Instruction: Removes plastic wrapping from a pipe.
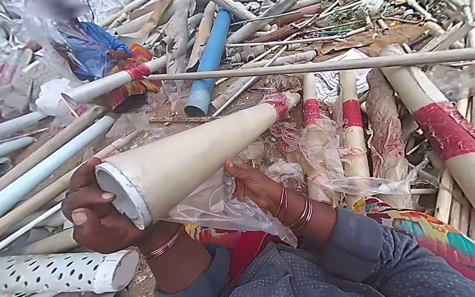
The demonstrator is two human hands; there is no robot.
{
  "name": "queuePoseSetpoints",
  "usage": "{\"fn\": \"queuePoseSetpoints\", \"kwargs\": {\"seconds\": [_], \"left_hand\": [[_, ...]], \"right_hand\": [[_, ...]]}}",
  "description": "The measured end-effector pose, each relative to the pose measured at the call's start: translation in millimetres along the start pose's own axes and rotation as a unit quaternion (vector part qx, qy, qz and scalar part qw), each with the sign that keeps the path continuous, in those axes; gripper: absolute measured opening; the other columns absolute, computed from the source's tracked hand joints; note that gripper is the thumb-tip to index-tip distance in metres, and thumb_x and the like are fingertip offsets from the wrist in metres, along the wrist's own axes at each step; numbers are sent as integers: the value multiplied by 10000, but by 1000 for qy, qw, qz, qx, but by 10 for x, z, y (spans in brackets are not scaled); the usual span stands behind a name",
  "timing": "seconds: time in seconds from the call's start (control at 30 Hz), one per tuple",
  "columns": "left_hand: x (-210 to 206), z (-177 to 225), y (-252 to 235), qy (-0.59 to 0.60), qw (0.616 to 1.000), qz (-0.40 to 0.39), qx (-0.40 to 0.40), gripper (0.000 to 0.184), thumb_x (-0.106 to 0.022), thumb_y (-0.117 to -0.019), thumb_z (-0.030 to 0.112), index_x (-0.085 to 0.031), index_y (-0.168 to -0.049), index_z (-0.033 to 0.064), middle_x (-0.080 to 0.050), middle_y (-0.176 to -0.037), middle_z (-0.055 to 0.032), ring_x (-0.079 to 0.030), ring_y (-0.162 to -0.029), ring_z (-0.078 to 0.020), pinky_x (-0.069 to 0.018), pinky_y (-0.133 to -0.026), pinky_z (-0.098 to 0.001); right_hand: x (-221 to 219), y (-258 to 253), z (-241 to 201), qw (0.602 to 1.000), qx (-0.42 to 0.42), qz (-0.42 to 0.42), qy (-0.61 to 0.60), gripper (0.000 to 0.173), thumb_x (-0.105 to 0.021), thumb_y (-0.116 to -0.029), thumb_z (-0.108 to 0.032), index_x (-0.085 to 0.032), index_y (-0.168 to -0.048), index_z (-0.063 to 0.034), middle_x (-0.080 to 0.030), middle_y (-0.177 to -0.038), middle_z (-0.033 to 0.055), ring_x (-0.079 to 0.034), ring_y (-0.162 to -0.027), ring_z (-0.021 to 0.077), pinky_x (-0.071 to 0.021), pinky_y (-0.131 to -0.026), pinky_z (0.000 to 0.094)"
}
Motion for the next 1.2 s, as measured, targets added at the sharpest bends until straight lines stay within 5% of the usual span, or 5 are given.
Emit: {"fn": "queuePoseSetpoints", "kwargs": {"seconds": [0.7, 0.93, 1.03, 1.13, 1.2], "left_hand": [[-289, 153, -57, 17, 999, -28, 22, 307, -485, -994, 257, -629, -723, 232, -735, -949, 53, -658, -1127, -131, -439, -1092, -318], [-633, 286, 84, 28, 1000, 11, 4, 274, -500, -1014, 277, -714, -850, 225, -750, -1053, 39, -638, -1209, -144, -457, -1092, -319], [-672, 271, 115, 10, 999, 32, -14, 318, -450, -1031, 259, -705, -842, 231, -751, -1055, 43, -647, -1196, -140, -471, -1078, -320], [-695, 257, 132, -4, 997, 67, -26, 360, -399, -1044, 216, -680, -820, 232, -749, -997, 57, -662, -1167, -140, -481, -1078, -335], [-687, 241, 148, -10, 997, 76, -29, 369, -383, -1053, 215, -665, -817, 229, -741, -995, 54, -658, -1172, -144, -476, -1086, -342]], "right_hand": [[-82, 495, -229, 990, 70, 98, 65, 300, -308, -1121, -98, -461, -864, -111, -430, -581, -76, -458, -478, -25, -432, -498, 97], [-54, 701, -326, 967, 129, 149, 163, 296, -325, -1129, -175, -545, -960, -72, -569, -677, -42, -580, -592, -6, -512, -596, 143], [88, 778, -509, 866, 150, 163, 448, 320, -405, -1120, -223, -612, -940, -58, -601, -679, -59, -594, -608, -13, -516, -627, 162], [238, 880, -642, 689, 254, 244, 633, 357, -544, -1056, -349, -711, -1067, -34, -693, -867, 77, -664, -783, 195, -529, -733, 461], [256, 947, -658, 654, 353, 240, 625, 317, -550, -1032, -366, -684, -1036, -79, -647, -847, -27, -616, -741, 36, -531, -696, 270]]}}
Point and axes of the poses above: each hand's wrist, its own y-axis away from the middle knuckle, its own x-axis out of the back of the hand, z = x × y, the point moved 1 cm from there along -y, towards the middle knuckle
